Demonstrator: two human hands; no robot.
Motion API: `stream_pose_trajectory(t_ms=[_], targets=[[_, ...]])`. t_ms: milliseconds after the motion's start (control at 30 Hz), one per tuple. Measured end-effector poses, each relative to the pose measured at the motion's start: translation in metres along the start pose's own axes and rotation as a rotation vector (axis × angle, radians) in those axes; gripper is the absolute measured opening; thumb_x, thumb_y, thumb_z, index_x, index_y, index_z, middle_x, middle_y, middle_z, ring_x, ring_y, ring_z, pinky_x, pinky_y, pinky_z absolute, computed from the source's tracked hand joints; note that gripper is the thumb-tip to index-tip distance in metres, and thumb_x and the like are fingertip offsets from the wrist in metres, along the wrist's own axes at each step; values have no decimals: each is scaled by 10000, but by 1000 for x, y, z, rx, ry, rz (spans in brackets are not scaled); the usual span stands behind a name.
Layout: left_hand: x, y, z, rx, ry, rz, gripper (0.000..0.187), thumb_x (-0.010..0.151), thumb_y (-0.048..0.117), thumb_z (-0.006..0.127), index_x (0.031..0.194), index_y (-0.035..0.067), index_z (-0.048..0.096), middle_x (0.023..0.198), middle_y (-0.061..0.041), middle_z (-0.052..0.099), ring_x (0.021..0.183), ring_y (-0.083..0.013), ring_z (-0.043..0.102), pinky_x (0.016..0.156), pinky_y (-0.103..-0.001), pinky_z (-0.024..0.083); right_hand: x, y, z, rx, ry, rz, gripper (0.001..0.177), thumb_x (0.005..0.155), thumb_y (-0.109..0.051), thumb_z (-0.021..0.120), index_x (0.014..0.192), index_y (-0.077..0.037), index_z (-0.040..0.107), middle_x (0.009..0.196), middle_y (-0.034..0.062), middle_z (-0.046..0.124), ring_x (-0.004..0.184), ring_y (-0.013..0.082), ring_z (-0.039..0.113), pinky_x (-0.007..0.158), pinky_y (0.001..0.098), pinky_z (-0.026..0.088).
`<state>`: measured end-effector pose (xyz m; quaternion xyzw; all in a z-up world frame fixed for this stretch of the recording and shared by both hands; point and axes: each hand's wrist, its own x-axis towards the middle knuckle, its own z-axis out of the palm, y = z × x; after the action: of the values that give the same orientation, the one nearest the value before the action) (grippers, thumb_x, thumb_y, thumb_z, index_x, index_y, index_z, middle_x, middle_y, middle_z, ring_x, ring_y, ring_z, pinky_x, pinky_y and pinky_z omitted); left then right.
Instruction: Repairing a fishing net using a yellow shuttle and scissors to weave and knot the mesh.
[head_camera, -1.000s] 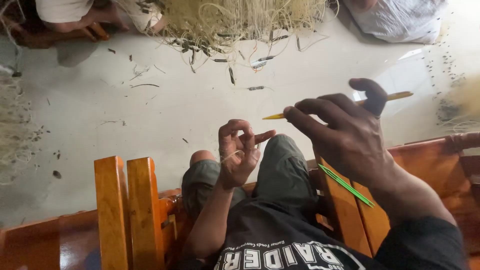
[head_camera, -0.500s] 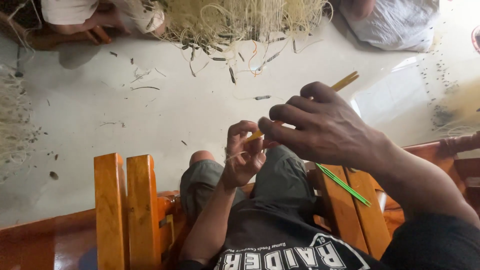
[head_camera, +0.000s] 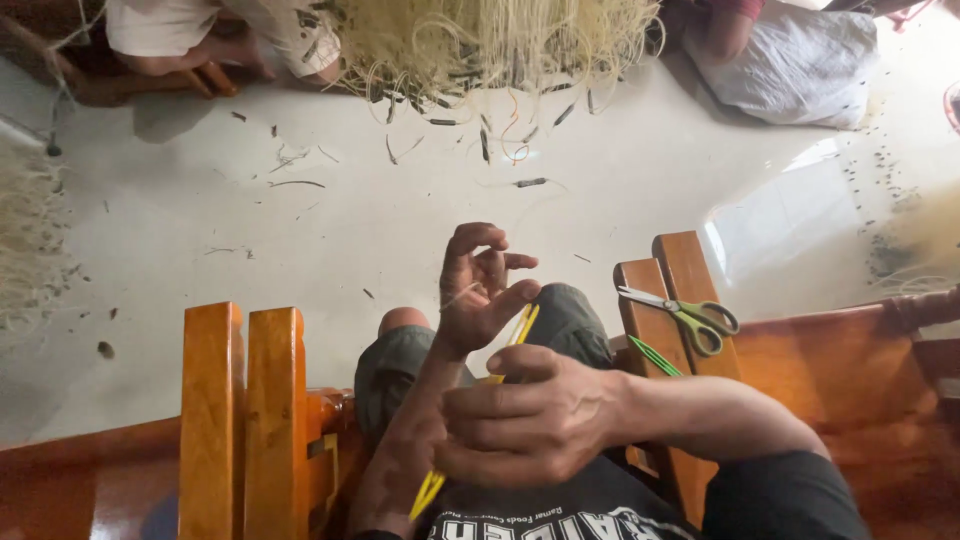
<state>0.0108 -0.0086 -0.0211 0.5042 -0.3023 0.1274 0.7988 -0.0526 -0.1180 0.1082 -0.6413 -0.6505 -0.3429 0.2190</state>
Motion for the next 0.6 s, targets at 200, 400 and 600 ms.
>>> stream_pose_trajectory(t_ms=[200,400,600], targets=[[-4,5,-21,15,62,25,527,952,462,714,1280,131,468,1176,-31,423,577,-46,213,883,-427,629,-27,-18,22,49,-50,200,222,1060,-103,503,1195,-114,679,905,5,587,1027,193,641,1016,439,366],[-10,-2,-56,-344,68,-12,671,883,495,709,1314,56,441,1282,-72,413,596,-40,464,881,-511,629,-85,3,36,170,378,630,147,893,-124,659,973,-26,734,975,168,651,833,327,675,722,450,582],[-16,-2,-59,-192,104,24,540,880,300,774,1253,71,457,1298,-85,406,610,-40,448,816,-490,659,-82,25,12,117,-142,1015,531,924,-445,618,1308,-81,584,856,168,623,666,357,667,528,531,531]])
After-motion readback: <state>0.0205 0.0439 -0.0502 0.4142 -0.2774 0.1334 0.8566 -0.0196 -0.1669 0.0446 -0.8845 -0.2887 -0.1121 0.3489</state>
